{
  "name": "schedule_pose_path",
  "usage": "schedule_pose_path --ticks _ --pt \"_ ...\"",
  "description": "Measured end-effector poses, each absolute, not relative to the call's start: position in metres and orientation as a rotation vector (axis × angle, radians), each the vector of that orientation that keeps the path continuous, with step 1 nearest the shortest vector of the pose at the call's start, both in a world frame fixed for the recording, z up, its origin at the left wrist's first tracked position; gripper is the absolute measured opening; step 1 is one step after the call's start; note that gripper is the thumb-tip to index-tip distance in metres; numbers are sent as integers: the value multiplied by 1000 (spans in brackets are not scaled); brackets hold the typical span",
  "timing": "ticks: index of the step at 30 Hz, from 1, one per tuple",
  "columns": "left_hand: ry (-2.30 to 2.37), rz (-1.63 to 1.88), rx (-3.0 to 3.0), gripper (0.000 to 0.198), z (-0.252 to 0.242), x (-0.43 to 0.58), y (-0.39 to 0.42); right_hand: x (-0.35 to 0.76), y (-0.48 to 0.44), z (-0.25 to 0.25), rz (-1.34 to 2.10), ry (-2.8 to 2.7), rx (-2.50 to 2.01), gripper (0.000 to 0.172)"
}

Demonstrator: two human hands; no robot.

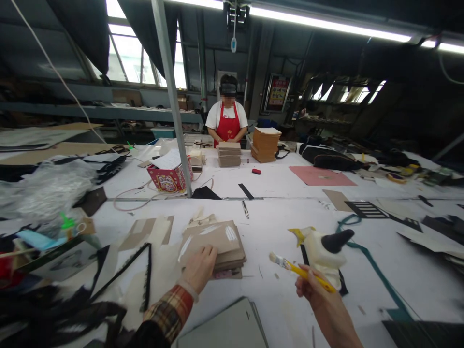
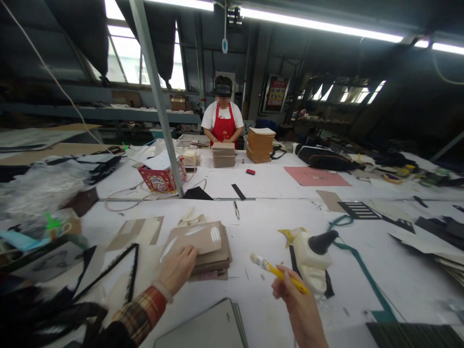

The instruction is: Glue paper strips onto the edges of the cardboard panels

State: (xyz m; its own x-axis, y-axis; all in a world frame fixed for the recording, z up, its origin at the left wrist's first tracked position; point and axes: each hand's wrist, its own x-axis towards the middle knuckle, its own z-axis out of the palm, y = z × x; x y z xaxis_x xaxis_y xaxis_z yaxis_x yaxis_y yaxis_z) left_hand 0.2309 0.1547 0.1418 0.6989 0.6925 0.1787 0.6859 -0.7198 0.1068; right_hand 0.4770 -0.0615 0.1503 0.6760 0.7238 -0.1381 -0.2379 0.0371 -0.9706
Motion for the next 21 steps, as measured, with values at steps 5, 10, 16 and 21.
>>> schedule_pose_path --ticks 5,10,16,21 --pt "1336 1052 2374 17 193 196 126 430 -81 137 874 -625 -1492 48" --pt "1226 1370 1133 30 189 181 59 368 -75 125 834 -799 -1553 35" --pt "1154 1248 526 36 144 184 -29 329 -95 114 791 -730 -1604 29" --pt "1273 1095 382 52 109 146 -70 345 -137 95 852 -944 -1802 22"
